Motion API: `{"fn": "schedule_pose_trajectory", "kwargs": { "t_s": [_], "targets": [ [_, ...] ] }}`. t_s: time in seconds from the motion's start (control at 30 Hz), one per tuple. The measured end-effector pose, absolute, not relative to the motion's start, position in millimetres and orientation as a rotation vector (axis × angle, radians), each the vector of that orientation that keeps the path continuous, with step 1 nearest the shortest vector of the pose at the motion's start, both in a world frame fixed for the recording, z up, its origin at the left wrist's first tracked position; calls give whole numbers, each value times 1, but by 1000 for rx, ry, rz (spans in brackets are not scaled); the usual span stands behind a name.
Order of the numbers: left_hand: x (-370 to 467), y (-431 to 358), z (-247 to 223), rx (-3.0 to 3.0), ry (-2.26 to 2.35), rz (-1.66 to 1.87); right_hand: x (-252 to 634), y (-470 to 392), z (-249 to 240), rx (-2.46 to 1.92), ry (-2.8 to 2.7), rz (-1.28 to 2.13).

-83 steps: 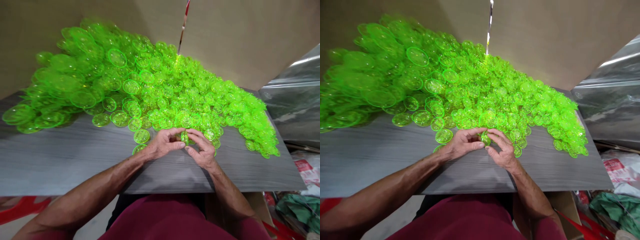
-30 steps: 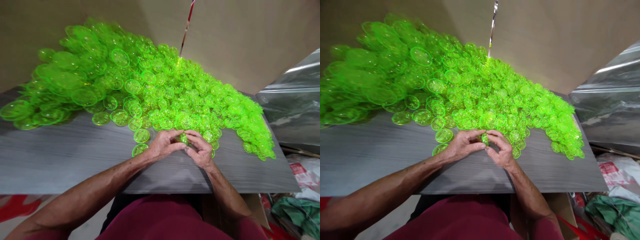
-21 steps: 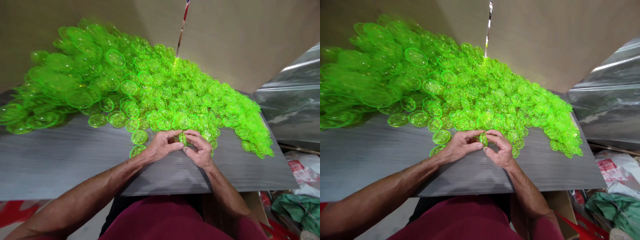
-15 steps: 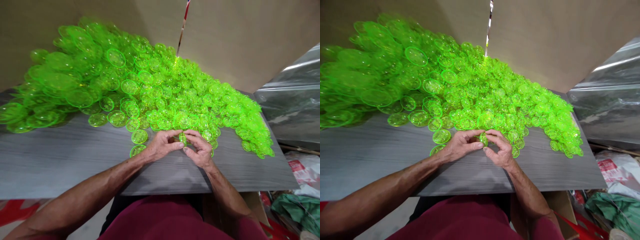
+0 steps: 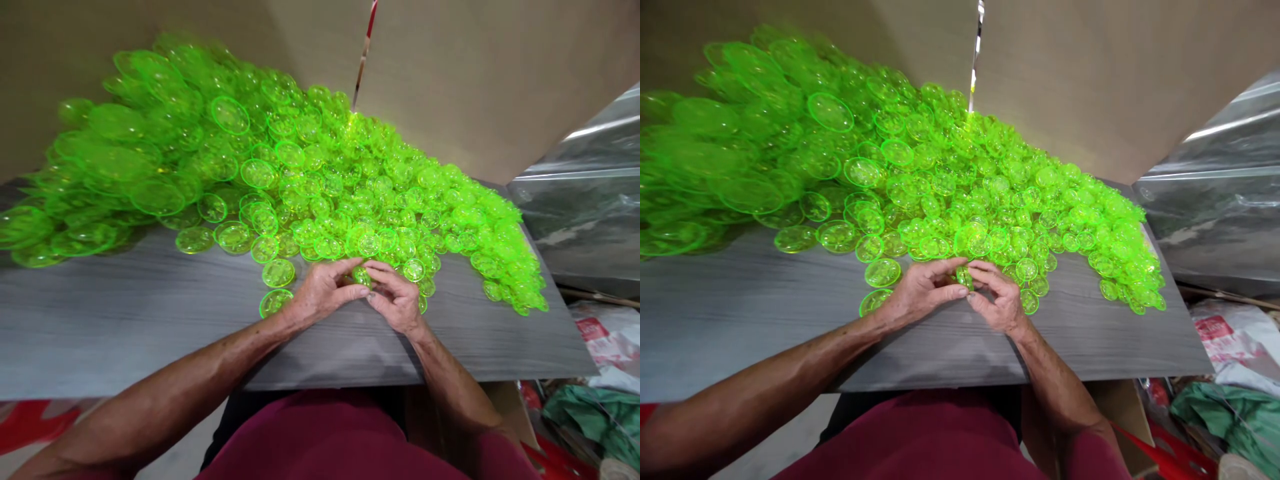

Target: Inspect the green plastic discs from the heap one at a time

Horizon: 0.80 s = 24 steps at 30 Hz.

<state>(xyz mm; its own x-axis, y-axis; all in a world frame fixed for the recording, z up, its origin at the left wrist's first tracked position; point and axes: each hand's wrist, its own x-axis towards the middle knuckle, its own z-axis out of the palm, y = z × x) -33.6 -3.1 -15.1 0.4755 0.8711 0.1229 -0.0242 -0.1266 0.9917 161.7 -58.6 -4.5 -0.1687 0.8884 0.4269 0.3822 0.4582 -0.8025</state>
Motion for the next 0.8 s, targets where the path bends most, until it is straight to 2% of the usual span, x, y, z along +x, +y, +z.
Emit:
{"fn": "schedule_pose_trajectory", "kwargs": {
  "t_s": [0.53, 0.8],
  "targets": [
    [-35, -7, -11, 1654, 756, 1039, 165, -58, -6, -1103, -1823, 612],
    [-31, -7, -20, 1444, 841, 950, 165, -59, -6, -1073, -1962, 523]
  ]
}}
